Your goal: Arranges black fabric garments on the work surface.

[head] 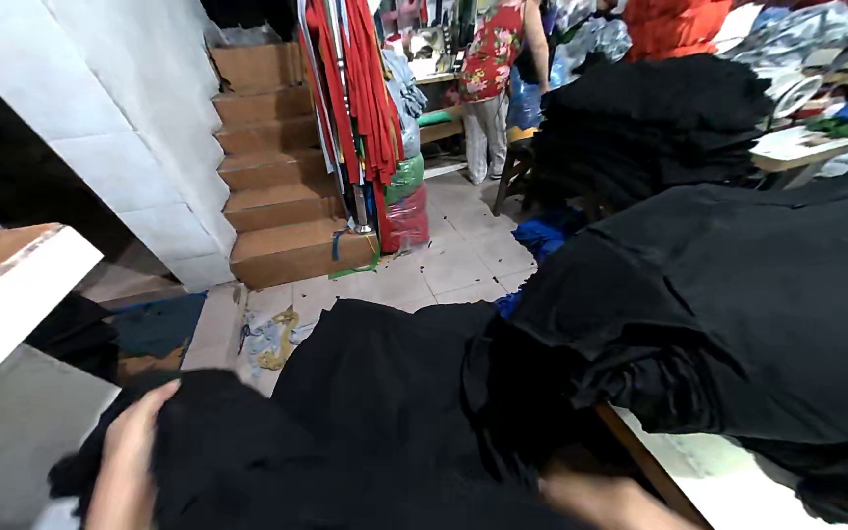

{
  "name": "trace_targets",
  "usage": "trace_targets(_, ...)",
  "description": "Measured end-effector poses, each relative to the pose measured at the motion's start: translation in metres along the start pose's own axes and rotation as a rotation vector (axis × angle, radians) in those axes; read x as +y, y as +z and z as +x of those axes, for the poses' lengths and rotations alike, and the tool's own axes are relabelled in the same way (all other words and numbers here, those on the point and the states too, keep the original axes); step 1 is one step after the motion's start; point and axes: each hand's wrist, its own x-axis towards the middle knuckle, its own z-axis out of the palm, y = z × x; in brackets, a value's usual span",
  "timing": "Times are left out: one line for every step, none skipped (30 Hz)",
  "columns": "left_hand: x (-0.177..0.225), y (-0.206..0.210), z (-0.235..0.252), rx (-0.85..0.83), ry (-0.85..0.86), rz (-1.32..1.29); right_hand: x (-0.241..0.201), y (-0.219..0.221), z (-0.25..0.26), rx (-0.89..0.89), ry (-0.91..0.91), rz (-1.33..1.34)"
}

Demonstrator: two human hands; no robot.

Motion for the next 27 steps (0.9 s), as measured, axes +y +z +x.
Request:
trace_targets(-0.01,0.021,0.023,-0.042,0.034,-0.065,0.015,-0.006,0.014,0.088,0.136,-0.109)
trace_targets(-0.015,0.045,0.043,-0.146,0.027,-0.121,0.029,-0.006,0.028,0.171,0.271,-0.268)
trace_targets(-0.019,0.069,0.059,-0.306,0.013,-0.13,0.042,0.0,0.04,0.237,0.38,-0.438)
trace_targets(-0.023,0.094,0.068,-0.463,0.024,-0.059,0.048,0.012,0.05,0.281,0.45,-0.553)
trace_targets(-0.027,0.116,0.069,-0.585,0.064,0.089,0.049,0.024,0.054,0.297,0.453,-0.569)
trace_targets(-0.032,0.135,0.065,-0.661,0.124,0.287,0.043,0.035,0.055,0.272,0.43,-0.513)
trace_targets(-0.038,0.151,0.057,-0.718,0.175,0.494,0.036,0.046,0.053,0.246,0.379,-0.433)
trace_targets(-0.046,0.163,0.046,-0.763,0.191,0.68,0.033,0.06,0.051,0.226,0.317,-0.356)
trace_targets(-0.053,0.173,0.035,-0.779,0.187,0.828,0.034,0.074,0.048,0.202,0.265,-0.295)
trace_targets(-0.064,0.181,0.025,-0.751,0.197,0.923,0.039,0.087,0.046,0.164,0.254,-0.25)
trace_targets(-0.077,0.187,0.016,-0.682,0.241,0.958,0.047,0.097,0.043,0.128,0.28,-0.222)
trace_targets(-0.094,0.189,0.01,-0.581,0.318,0.939,0.058,0.103,0.04,0.114,0.322,-0.215)
trace_targets(-0.111,0.189,0.005,-0.454,0.413,0.872,0.073,0.107,0.037,0.134,0.358,-0.227)
trace_targets(-0.126,0.185,0.002,-0.334,0.491,0.78,0.085,0.108,0.033,0.175,0.391,-0.244)
trace_targets(-0.135,0.177,-0.002,-0.253,0.508,0.681,0.093,0.106,0.03,0.214,0.423,-0.254)
trace_targets(-0.141,0.164,-0.006,-0.2,0.457,0.58,0.097,0.102,0.027,0.242,0.442,-0.255)
trace_targets(-0.148,0.15,-0.01,-0.162,0.353,0.457,0.097,0.098,0.023,0.257,0.433,-0.256)
trace_targets(-0.154,0.136,-0.014,-0.129,0.202,0.312,0.094,0.096,0.019,0.26,0.385,-0.255)
trace_targets(-0.159,0.126,-0.016,-0.094,0.021,0.159,0.087,0.096,0.017,0.241,0.313,-0.241)
trace_targets(-0.164,0.119,-0.016,-0.078,-0.166,0.018,0.079,0.1,0.015,0.187,0.251,-0.227)
trace_targets(-0.165,0.116,-0.015,-0.088,-0.321,-0.115,0.072,0.107,0.015,0.126,0.208,-0.24)
trace_targets(-0.164,0.116,-0.012,-0.117,-0.428,-0.215,0.067,0.116,0.016,0.089,0.182,-0.3)
trace_targets(-0.16,0.118,-0.006,-0.149,-0.5,-0.278,0.069,0.128,0.019,0.103,0.161,-0.392)
trace_targets(-0.158,0.122,0.002,-0.172,-0.553,-0.314,0.075,0.138,0.025,0.152,0.152,-0.473)
trace_targets(-0.155,0.126,0.01,-0.191,-0.606,-0.333,0.083,0.145,0.031,0.186,0.167,-0.522)
trace_targets(-0.152,0.131,0.018,-0.202,-0.654,-0.342,0.088,0.149,0.039,0.18,0.202,-0.557)
trace_targets(-0.151,0.135,0.027,-0.205,-0.692,-0.368,0.088,0.148,0.046,0.115,0.263,-0.571)
